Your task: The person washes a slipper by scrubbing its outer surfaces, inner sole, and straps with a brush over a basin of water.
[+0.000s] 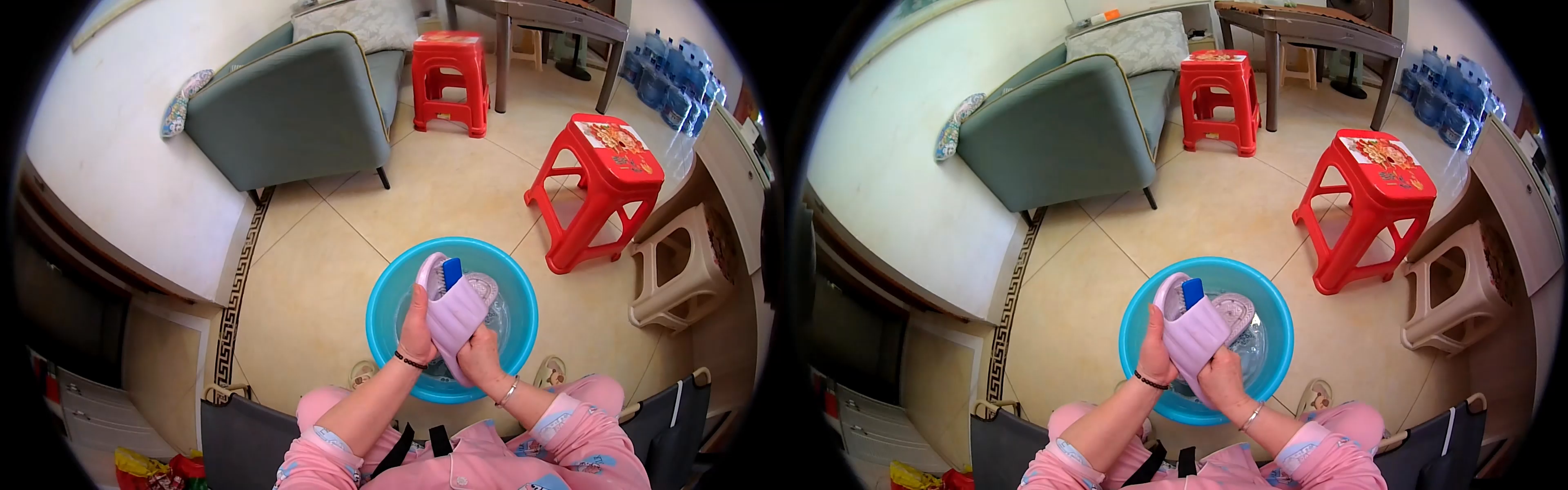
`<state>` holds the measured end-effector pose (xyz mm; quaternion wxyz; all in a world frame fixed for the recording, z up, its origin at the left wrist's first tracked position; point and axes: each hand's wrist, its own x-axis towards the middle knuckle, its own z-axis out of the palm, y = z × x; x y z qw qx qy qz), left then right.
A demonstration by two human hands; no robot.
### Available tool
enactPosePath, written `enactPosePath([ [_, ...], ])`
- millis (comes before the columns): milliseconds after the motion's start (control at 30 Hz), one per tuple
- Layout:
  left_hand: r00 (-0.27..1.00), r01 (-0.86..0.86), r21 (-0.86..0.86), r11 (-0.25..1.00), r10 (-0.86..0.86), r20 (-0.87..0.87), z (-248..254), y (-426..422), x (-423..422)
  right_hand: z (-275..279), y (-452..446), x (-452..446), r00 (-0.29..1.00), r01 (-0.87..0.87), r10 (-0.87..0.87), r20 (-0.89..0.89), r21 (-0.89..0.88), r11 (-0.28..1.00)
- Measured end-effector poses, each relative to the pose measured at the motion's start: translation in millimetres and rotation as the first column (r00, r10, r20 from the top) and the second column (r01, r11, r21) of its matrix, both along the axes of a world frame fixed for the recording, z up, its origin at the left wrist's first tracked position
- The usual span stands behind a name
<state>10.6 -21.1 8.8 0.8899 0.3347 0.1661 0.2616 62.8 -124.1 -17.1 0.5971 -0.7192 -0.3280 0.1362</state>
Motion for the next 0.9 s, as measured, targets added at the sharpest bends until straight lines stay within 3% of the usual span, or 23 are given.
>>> enactPosePath([
  [100, 0.999, 0.024, -0.042, 0.999, -0.025, -0.034, 0, 3, -4, 0, -3, 10, 0.999, -0.051, 0.051, 0.006, 0.057, 0.997],
  [167, 0.998, 0.035, -0.077, 0.996, -0.039, -0.055, 1, 8, -7, 10, -7, 24, 0.98, -0.198, 0.196, -0.026, -0.057, 0.979],
  [367, 0.994, 0.005, -0.073, 0.997, -0.013, -0.111, -3, 18, -9, 27, -15, 38, 0.92, -0.382, 0.389, 0.041, -0.121, 0.916],
  [567, 0.997, 0.064, -0.142, 0.988, -0.069, -0.032, -9, 31, -14, 43, -24, 50, 0.83, -0.536, 0.552, 0.08, -0.157, 0.829],
  [600, 0.997, 0.065, -0.138, 0.988, -0.07, -0.031, -10, 33, -14, 41, -23, 48, 0.83, -0.536, 0.551, 0.084, -0.154, 0.83],
  [667, 0.995, 0.076, -0.2, 0.977, -0.062, 0.076, -16, 35, -13, 28, -23, 39, 0.868, -0.388, 0.424, 0.26, -0.179, 0.904],
  [700, 0.995, 0.08, -0.199, 0.977, -0.066, 0.078, -15, 34, -12, 26, -24, 32, 0.869, -0.384, 0.42, 0.262, -0.179, 0.906],
  [767, 0.993, 0.073, -0.174, 0.982, -0.056, 0.1, -13, 29, -11, 24, -22, 17, 0.923, -0.181, 0.23, 0.309, -0.181, 0.967],
  [900, 1.0, -0.017, -0.142, 0.99, 0.019, 0.014, -6, 5, -2, 12, -15, 14, 0.953, -0.107, 0.133, 0.274, -0.108, 0.988],
])
